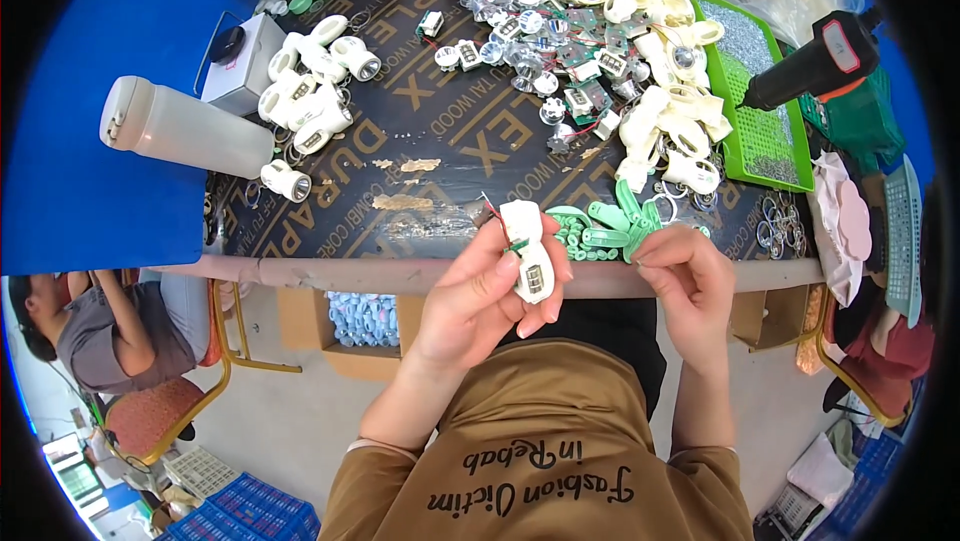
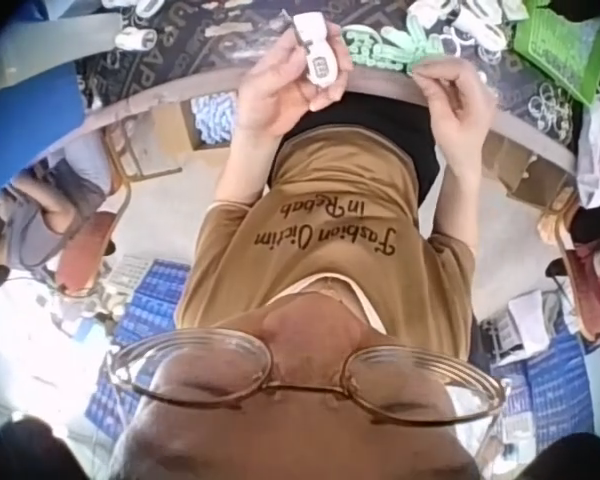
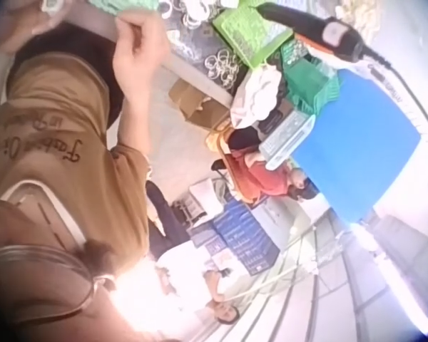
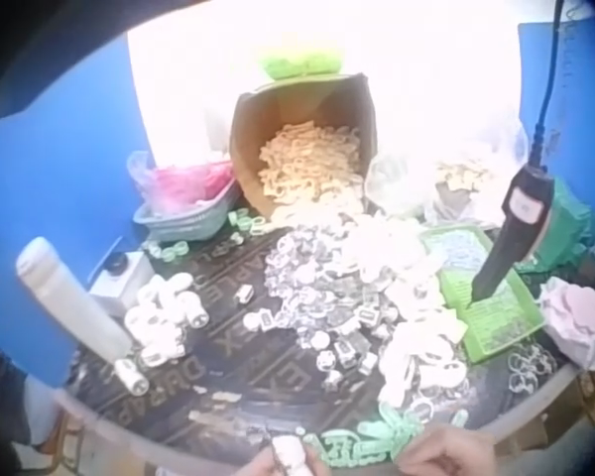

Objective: The person is assembling small white plastic components by inserting metal and green plastic parts into them using their hands.

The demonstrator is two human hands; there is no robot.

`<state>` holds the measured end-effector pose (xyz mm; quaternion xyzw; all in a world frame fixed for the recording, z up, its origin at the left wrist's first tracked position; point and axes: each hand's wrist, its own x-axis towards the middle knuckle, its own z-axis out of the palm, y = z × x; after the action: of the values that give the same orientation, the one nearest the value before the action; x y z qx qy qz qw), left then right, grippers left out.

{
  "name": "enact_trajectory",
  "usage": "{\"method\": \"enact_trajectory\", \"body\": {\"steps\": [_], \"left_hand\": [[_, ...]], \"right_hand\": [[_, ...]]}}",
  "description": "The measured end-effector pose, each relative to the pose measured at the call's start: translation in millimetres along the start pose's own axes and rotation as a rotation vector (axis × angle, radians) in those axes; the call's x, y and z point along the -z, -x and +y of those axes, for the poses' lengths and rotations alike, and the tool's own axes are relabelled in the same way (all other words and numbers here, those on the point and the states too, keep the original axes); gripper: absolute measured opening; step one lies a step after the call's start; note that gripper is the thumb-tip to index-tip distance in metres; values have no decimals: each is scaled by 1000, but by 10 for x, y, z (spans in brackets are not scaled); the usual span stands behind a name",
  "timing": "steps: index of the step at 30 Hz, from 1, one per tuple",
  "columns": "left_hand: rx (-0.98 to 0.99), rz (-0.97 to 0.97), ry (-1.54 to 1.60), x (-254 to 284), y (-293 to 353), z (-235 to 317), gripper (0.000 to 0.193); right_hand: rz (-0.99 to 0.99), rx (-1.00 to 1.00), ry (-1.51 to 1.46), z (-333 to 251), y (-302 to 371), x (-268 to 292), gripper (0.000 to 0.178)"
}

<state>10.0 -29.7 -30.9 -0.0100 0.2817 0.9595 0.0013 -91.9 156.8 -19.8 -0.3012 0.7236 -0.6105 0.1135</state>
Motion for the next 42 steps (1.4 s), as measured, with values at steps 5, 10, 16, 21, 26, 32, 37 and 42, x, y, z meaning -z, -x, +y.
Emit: {"method": "enact_trajectory", "body": {"steps": [5, 10, 16, 21, 26, 32, 37, 42], "left_hand": [[20, 114, -265, -45, 38, 16, 40], [20, 124, -348, -121, 33, -39, 33], [92, 81, -423, -161, 26, 14, 37], [256, 4, -434, -277, -10, 117, 39], [396, -133, -327, -192, 15, 185, 40], [163, 87, -448, -195, 40, 122, 35], [67, 206, -664, -286, -7, 70, 24], [-127, 325, -844, -214, -74, -48, 9]], "right_hand": [[-34, 51, 157, -12, -90, 37, 17], [-14, 155, 688, 3, -118, 69, 16], [-179, 261, 322, -327, -400, -160, 22], [-619, 320, -100, -227, -914, -302, 26], [-988, -74, -385, -153, -1049, -193, 22], [-618, -230, -544, -249, -806, -69, 16], [-429, -361, -489, -327, -702, -45, 8], [-278, -280, -254, -393, -632, -113, 6]]}}
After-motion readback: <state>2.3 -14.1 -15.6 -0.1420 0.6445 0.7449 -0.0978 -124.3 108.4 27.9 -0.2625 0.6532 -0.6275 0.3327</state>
